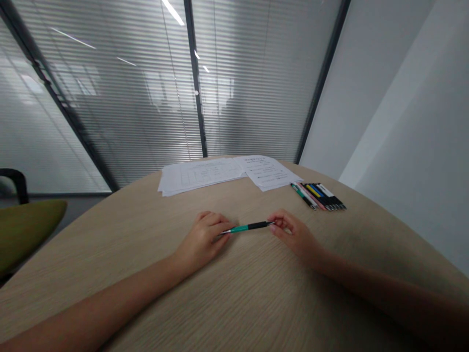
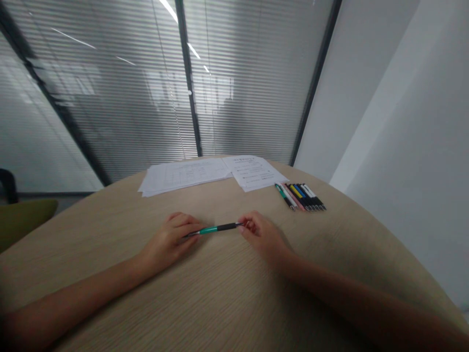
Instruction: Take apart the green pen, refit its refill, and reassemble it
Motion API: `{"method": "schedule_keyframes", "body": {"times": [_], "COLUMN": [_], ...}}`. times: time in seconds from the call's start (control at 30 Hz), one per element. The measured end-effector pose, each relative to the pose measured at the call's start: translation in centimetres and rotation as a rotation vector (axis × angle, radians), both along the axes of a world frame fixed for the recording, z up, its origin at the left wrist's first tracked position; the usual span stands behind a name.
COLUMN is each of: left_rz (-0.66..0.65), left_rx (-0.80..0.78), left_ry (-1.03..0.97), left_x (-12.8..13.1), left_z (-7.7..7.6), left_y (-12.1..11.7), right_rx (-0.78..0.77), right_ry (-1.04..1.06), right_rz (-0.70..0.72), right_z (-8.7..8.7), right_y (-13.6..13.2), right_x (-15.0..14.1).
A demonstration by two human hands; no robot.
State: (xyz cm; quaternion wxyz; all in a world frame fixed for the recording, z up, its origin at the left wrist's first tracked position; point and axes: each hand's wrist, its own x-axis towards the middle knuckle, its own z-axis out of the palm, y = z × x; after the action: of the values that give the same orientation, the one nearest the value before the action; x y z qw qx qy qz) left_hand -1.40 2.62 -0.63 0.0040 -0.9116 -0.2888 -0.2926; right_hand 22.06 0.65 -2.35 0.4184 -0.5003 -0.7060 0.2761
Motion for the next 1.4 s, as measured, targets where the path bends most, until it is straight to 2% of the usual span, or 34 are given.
{"method": "schedule_keyframes", "body": {"times": [0.47,0.93,1.03,1.2,1.4], "left_rz": [0.006,0.052,0.051,0.035,0.015], "left_rx": [0.149,0.25,0.244,0.148,0.09], "left_ry": [0.023,0.079,0.068,0.059,0.045], "left_x": [0.0,0.1,0.1,-0.3,-0.4], "left_z": [-0.5,-0.3,-0.2,-0.3,-0.5], "left_y": [-0.3,-0.8,-0.8,-0.1,0.3], "right_rx": [0.115,0.085,0.061,-0.003,-0.022], "right_ry": [-0.169,-0.228,-0.212,-0.136,-0.097], "right_rz": [0.062,0.118,0.118,-0.005,0.001], "right_z": [0.6,0.7,0.6,0.5,0.4], "right_y": [-0.2,-0.2,-0.1,-0.2,-0.4], "right_x": [0.2,0.1,0.1,0.1,0.0]}}
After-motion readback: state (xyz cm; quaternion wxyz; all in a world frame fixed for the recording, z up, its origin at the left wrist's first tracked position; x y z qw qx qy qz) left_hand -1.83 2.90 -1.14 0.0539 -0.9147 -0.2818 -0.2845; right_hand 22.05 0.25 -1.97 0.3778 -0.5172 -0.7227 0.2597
